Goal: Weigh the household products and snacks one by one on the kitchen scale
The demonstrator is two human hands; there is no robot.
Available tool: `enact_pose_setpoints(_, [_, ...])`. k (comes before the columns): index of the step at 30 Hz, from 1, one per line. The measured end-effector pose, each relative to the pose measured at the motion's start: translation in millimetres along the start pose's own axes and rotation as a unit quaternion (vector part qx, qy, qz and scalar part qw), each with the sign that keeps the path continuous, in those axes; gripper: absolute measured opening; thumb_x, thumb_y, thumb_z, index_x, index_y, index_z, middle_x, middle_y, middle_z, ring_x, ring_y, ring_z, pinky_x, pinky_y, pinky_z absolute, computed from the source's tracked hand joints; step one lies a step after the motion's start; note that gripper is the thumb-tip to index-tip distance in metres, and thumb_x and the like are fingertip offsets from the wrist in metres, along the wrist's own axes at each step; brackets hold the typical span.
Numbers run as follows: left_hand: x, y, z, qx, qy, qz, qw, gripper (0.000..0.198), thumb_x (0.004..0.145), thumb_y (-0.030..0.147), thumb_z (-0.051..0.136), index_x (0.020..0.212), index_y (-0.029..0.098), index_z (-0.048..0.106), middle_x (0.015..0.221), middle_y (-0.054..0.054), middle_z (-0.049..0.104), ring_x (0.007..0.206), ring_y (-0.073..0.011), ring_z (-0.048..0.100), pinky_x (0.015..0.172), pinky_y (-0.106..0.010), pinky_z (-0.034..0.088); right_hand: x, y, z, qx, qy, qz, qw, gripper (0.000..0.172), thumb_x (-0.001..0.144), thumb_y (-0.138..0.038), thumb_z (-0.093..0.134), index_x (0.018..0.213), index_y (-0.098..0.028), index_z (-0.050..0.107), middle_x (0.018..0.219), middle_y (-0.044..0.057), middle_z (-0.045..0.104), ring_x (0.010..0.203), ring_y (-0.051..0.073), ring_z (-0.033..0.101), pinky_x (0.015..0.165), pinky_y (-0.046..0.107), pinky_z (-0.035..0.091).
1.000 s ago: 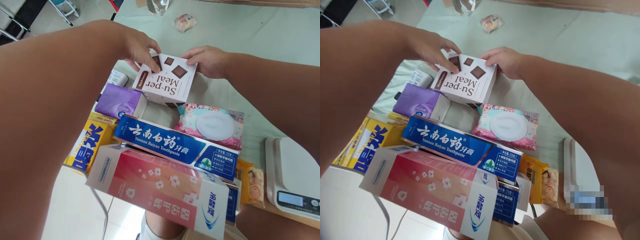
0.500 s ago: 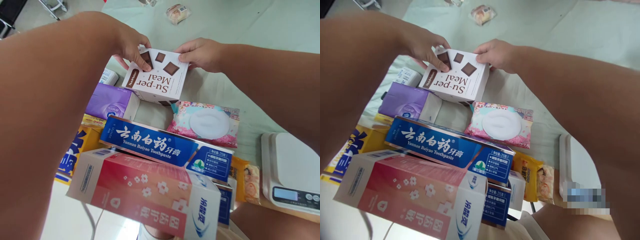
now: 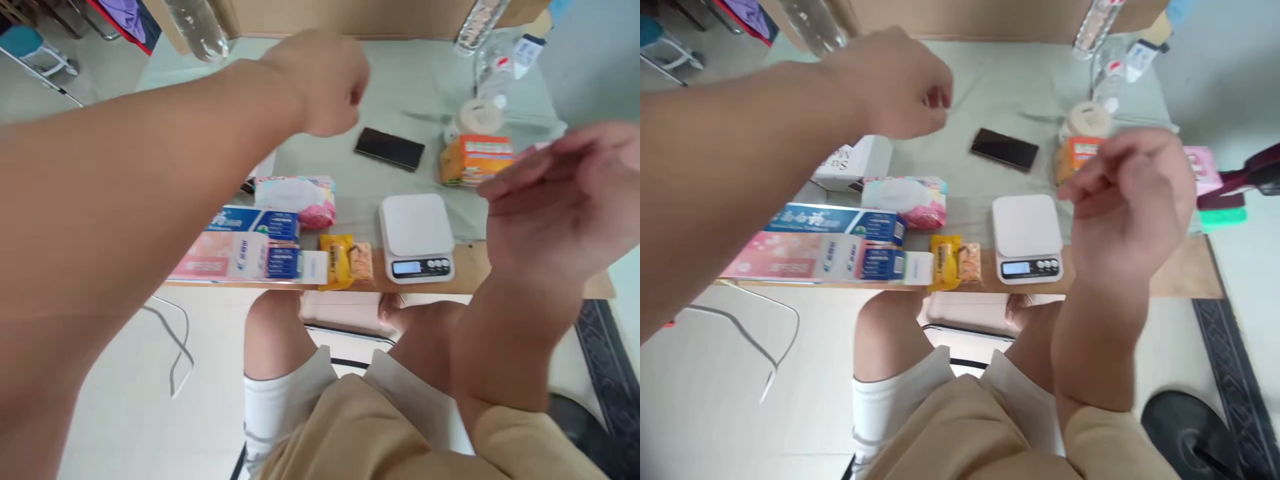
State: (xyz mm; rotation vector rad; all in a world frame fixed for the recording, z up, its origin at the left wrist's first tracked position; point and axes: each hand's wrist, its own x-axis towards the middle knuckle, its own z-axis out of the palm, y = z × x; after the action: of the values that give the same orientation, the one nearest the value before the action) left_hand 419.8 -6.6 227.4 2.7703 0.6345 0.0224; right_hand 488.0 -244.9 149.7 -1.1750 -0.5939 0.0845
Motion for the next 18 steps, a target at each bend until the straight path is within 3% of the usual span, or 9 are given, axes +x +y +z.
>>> enact_pose_setpoints(2, [1.7, 64.7, 33.4, 0.014, -0.016, 0.053, 0.998, 0.027, 0.073, 0.001, 0.066, 0.098, 0.008, 0.076, 0.117, -0.012, 0.073, 0.133, -0.046, 0.058, 0.115, -0.072, 0.041, -9.9, 6.7, -46.8, -0.004, 0.133, 0.027, 0.991, 0.007, 0.075, -0.029, 0.052, 0.075, -0.022, 0.053, 0.06, -0.003, 0.041, 0.05, 0.01, 0.047, 0.049, 0.027, 0.037])
enact_pose_setpoints(4, [6.7, 120.3, 80.0, -0.02, -0.019, 0.102, 0.994, 0.022, 0.088, 0.014, 0.056, 0.102, 0.014, 0.073, 0.116, -0.012, 0.073, 0.12, -0.0356, 0.067, 0.105, -0.057, 0.054, -9.3, 20.8, -86.1, -0.027, 0.222, 0.053, 0.973, 0.007, 0.071, -0.026, 0.05, 0.073, -0.022, 0.045, 0.058, -0.005, 0.036, 0.047, 0.008, 0.04, 0.046, 0.023, 0.032])
enact_pose_setpoints(7, [22.2, 179.8, 156.7, -0.086, -0.007, 0.113, 0.99, 0.023, 0.097, 0.024, 0.047, 0.106, 0.017, 0.067, 0.117, -0.01, 0.071, 0.11, -0.0231, 0.067, 0.099, -0.041, 0.055, 5.2, 48.7, -138.5, -0.077, 0.306, 0.056, 0.947, 0.008, 0.072, -0.022, 0.05, 0.079, -0.02, 0.046, 0.07, -0.004, 0.044, 0.055, 0.006, 0.044, 0.05, 0.02, 0.034])
enact_pose_setpoints(9, [38.6, 204.4, 199.1, -0.192, 0.028, 0.059, 0.979, 0.018, 0.098, 0.03, 0.05, 0.101, 0.018, 0.063, 0.117, -0.01, 0.07, 0.109, -0.0195, 0.065, 0.099, -0.036, 0.053, 18.9, 70.1, -170.6, -0.115, 0.345, 0.057, 0.93, 0.013, 0.073, -0.017, 0.051, 0.085, -0.02, 0.048, 0.082, -0.002, 0.049, 0.067, 0.006, 0.05, 0.059, 0.02, 0.041])
enact_pose_setpoints(11, [57.7, 221.1, 229.9, -0.258, 0.054, 0.008, 0.965, 0.018, 0.098, 0.033, 0.051, 0.098, 0.018, 0.06, 0.117, -0.011, 0.068, 0.111, -0.0199, 0.063, 0.102, -0.037, 0.051, 33.0, 94.2, -197.5, -0.148, 0.363, 0.068, 0.918, 0.018, 0.073, -0.012, 0.05, 0.09, -0.02, 0.048, 0.093, -0.001, 0.051, 0.083, 0.007, 0.054, 0.078, 0.023, 0.05])
enact_pose_setpoints(14, [82.7, 239.7, 258.9, -0.316, 0.071, -0.033, 0.946, 0.017, 0.096, 0.027, 0.052, 0.106, 0.017, 0.06, 0.123, -0.012, 0.066, 0.119, -0.022, 0.061, 0.112, -0.04, 0.048, 53.3, 132.6, -221.0, -0.178, 0.353, 0.105, 0.912, 0.029, 0.076, -0.011, 0.048, 0.103, -0.021, 0.046, 0.114, 0.003, 0.054, 0.113, 0.012, 0.056, 0.112, 0.038, 0.047])
enact_pose_setpoints(16, [92.4, 250.7, 272.6, -0.346, 0.074, -0.047, 0.934, 0.027, 0.089, 0.018, 0.058, 0.116, 0.02, 0.059, 0.131, -0.01, 0.063, 0.128, -0.0223, 0.057, 0.12, -0.04, 0.044, 65.8, 156.0, -225.9, -0.19, 0.338, 0.124, 0.913, 0.04, 0.077, -0.01, 0.043, 0.115, -0.021, 0.041, 0.127, 0.005, 0.051, 0.131, 0.014, 0.051, 0.125, 0.046, 0.037])
enact_pose_setpoints(18, [96.1, 260.1, 284.1, -0.358, 0.078, -0.053, 0.929, 0.047, 0.08, 0.011, 0.062, 0.123, 0.024, 0.055, 0.14, -0.007, 0.059, 0.136, -0.0225, 0.051, 0.126, -0.041, 0.041, 77.0, 174.9, -226.7, -0.197, 0.326, 0.136, 0.915, 0.055, 0.078, -0.009, 0.04, 0.131, -0.02, 0.031, 0.141, 0.01, 0.046, 0.141, 0.016, 0.046, 0.128, 0.049, 0.034])
